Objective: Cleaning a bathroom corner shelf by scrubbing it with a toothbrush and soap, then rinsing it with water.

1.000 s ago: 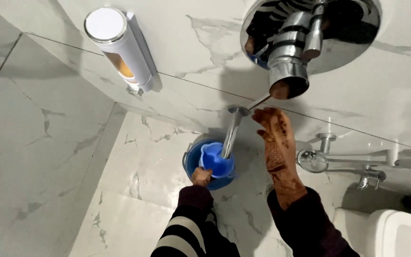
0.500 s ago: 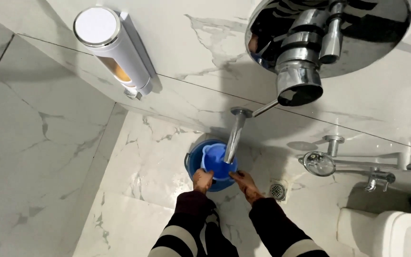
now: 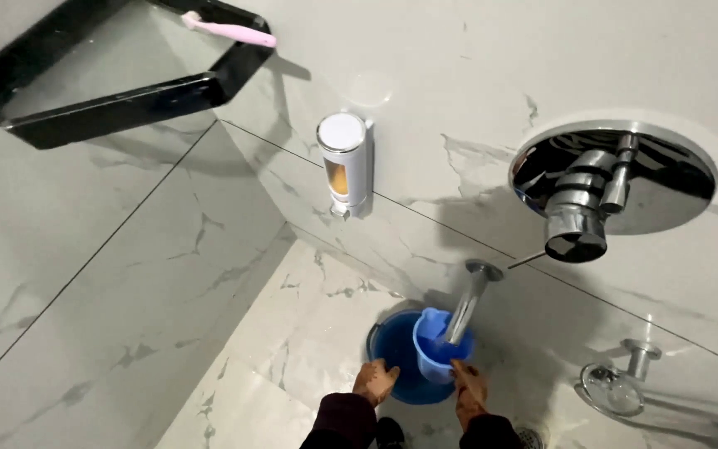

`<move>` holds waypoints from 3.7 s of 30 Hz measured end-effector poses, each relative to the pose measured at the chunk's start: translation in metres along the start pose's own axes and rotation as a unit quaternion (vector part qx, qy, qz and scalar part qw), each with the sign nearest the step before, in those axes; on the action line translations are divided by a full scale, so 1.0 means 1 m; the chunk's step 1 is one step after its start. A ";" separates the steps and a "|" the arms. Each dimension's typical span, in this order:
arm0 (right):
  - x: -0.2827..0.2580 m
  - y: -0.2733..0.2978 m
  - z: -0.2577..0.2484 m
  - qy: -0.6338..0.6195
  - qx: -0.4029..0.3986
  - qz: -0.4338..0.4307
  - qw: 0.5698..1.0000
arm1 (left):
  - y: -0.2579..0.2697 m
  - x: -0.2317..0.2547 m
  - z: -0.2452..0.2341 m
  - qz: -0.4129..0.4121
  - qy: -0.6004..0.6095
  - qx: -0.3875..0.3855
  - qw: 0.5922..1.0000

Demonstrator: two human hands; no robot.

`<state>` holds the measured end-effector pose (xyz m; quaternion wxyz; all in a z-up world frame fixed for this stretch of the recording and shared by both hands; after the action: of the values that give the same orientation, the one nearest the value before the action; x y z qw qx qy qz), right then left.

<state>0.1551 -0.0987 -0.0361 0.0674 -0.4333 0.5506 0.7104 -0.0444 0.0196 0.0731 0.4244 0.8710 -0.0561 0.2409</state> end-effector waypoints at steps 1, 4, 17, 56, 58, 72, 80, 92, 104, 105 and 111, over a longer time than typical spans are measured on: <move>0.013 -0.015 -0.001 -0.043 0.014 -0.001 0.999 | 0.006 0.002 -0.001 0.001 0.002 0.004 1.000; -0.015 0.003 0.011 -0.048 0.021 0.008 0.999 | 0.001 0.004 0.000 0.033 0.010 0.038 0.999; 0.045 -0.030 0.015 -0.107 -0.022 0.020 0.994 | -0.035 0.036 0.027 0.093 0.085 0.120 0.985; 0.027 0.031 0.007 -0.133 -0.055 -0.013 0.990 | -0.081 0.071 0.029 0.121 0.027 0.045 0.991; 0.016 0.031 0.014 -0.076 -0.027 0.016 0.997 | -0.068 0.084 0.023 0.134 0.044 0.032 0.989; 0.000 -0.008 0.030 0.357 -0.026 0.468 0.808 | -0.075 0.076 0.015 0.133 0.059 0.075 0.987; 0.000 0.047 0.001 0.048 0.004 0.045 0.998 | 0.012 0.233 -0.113 0.309 -0.008 0.157 0.938; 0.036 0.025 0.006 -0.018 0.019 0.009 1.000 | 0.130 0.339 -0.156 0.605 -0.143 0.205 0.756; -0.013 0.074 0.023 0.022 0.017 0.100 0.995 | 0.080 0.341 -0.127 0.515 -0.170 0.234 0.807; -0.013 0.076 0.025 0.030 0.005 0.096 0.995 | 0.078 0.340 -0.126 0.507 -0.170 0.247 0.808; -0.026 0.101 0.031 0.141 -0.075 0.044 0.986 | 0.036 0.300 -0.106 0.389 0.321 -0.100 0.858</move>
<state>0.0967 -0.1018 0.0552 -0.0749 -0.5085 0.5181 0.6837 0.1688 0.1100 0.2950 0.3753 0.6053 -0.2746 0.6461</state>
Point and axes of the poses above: each hand's wrist, its own y-axis away from the middle knuckle, its own z-axis out of the palm, x = y × z, the point moved 2 cm from there along -y, towards the middle knuckle, and after that the axes turned 2 degrees about -x, right-handed, at the moved point
